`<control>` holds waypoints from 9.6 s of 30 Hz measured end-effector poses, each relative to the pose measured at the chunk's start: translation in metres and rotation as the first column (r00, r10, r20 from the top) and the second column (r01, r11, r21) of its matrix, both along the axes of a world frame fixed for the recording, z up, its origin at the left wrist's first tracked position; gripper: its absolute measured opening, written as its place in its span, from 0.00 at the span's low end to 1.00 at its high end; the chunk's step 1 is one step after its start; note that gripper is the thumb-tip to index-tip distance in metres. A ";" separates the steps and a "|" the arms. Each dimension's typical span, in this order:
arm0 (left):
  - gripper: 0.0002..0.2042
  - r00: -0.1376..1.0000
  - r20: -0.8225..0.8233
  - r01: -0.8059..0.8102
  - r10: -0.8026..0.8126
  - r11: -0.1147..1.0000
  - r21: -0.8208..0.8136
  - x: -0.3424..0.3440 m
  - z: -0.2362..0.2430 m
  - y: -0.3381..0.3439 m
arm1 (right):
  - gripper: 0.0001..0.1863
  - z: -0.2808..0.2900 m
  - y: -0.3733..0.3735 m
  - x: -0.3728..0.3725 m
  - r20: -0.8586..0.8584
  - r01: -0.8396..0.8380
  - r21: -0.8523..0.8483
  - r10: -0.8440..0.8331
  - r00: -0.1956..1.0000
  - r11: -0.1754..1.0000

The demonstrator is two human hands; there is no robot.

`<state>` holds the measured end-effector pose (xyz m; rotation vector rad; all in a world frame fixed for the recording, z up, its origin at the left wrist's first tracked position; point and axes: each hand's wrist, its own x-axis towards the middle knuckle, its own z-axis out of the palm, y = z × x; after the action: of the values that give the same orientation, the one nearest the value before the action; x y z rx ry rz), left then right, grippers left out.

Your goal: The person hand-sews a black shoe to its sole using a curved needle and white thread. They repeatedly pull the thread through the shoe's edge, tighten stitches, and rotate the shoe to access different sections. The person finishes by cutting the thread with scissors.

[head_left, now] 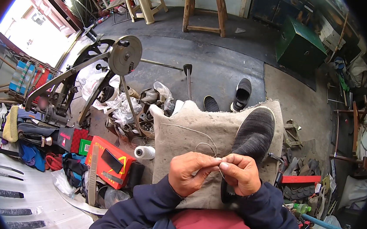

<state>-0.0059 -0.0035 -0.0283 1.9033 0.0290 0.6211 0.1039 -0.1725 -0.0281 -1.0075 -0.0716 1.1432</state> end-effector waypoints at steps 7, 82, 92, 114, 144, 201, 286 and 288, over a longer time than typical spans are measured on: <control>0.07 0.996 -0.090 -0.011 0.000 0.992 -0.125 -0.004 0.003 0.001 | 0.06 0.002 0.002 -0.001 0.109 0.003 -0.031 0.000 0.994 1.000; 0.12 0.989 -0.126 -0.054 -0.082 0.586 -0.809 -0.012 -0.025 -0.001 | 0.03 0.006 0.007 -0.019 0.722 0.073 -0.081 0.008 0.692 0.994; 0.36 0.910 -0.032 0.269 -0.414 0.647 -0.713 -0.007 -0.009 -0.016 | 0.06 0.028 0.004 -0.017 0.432 0.120 0.206 -0.200 0.880 0.971; 0.02 0.942 -0.321 -0.093 0.093 0.996 0.015 -0.021 0.014 0.007 | 0.06 0.013 -0.053 0.031 0.196 0.566 0.264 -0.618 0.761 0.781; 0.13 0.846 -0.402 0.186 -0.351 0.900 -0.394 0.011 0.022 -0.074 | 0.06 0.020 -0.046 -0.003 0.470 0.272 0.407 -0.456 0.756 0.872; 0.24 0.933 -0.127 0.204 -0.337 0.784 -0.586 0.066 -0.038 -0.034 | 0.11 0.000 -0.059 0.071 0.946 0.241 -0.297 0.252 0.202 0.924; 0.34 0.963 -0.225 0.150 -0.147 0.989 -0.006 0.058 -0.042 -0.024 | 0.14 -0.237 -0.303 0.036 0.837 0.812 -0.547 0.139 0.529 0.204; 0.33 0.958 -0.260 0.129 -0.118 0.991 0.029 0.054 -0.040 -0.027 | 0.13 -0.246 -0.313 0.035 0.808 0.788 -0.589 0.168 0.565 0.179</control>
<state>0.0479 -0.0302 -0.0687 2.0023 0.0628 0.2886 0.1391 -0.4852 -0.2742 -2.4935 0.2772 0.0092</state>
